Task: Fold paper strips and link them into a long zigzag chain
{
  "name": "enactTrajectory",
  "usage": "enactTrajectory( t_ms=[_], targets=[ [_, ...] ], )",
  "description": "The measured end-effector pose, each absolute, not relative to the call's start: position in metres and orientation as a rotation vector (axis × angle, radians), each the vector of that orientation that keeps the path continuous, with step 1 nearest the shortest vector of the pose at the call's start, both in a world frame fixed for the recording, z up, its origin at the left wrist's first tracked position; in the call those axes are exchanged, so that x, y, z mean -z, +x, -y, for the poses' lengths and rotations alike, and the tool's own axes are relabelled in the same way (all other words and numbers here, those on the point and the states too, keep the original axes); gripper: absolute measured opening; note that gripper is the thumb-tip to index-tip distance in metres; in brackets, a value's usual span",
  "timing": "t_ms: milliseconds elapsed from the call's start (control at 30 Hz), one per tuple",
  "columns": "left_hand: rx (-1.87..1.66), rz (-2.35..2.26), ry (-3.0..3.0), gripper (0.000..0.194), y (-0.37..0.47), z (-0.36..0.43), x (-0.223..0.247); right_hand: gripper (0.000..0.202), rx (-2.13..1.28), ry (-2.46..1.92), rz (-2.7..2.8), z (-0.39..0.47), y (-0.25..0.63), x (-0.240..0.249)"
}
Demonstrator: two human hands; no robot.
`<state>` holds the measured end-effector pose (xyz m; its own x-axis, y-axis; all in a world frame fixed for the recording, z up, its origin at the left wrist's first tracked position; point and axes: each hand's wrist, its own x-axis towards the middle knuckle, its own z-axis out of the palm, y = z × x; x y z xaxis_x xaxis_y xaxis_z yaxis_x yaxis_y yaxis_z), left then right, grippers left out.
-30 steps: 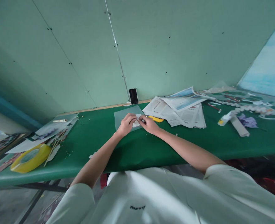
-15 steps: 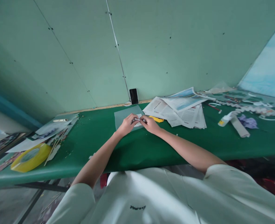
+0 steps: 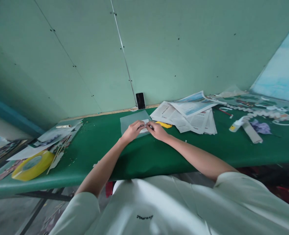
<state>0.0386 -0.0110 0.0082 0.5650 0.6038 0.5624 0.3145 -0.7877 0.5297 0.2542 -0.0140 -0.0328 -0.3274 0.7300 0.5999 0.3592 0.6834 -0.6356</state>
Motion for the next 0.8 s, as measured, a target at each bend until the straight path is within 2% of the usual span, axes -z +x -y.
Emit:
enactTrajectory(
  t_ms=[167, 433, 800],
  targets=[
    [-1.114, -0.775, 2.512, 0.017, 0.04, 0.006, -0.006, 0.035, -0.499, -0.812, 1.94, 0.014, 0.254, 0.033],
    [-1.036, -0.939, 1.992, 0.004, 0.048, 0.006, -0.013, 0.03, -0.512, -0.804, 2.011, 0.023, 0.252, 0.025],
    [-0.983, -0.922, 2.024, 0.007, 0.046, 0.0, -0.011, 0.025, -0.21, -0.794, 2.072, 0.023, 0.253, 0.023]
  ],
)
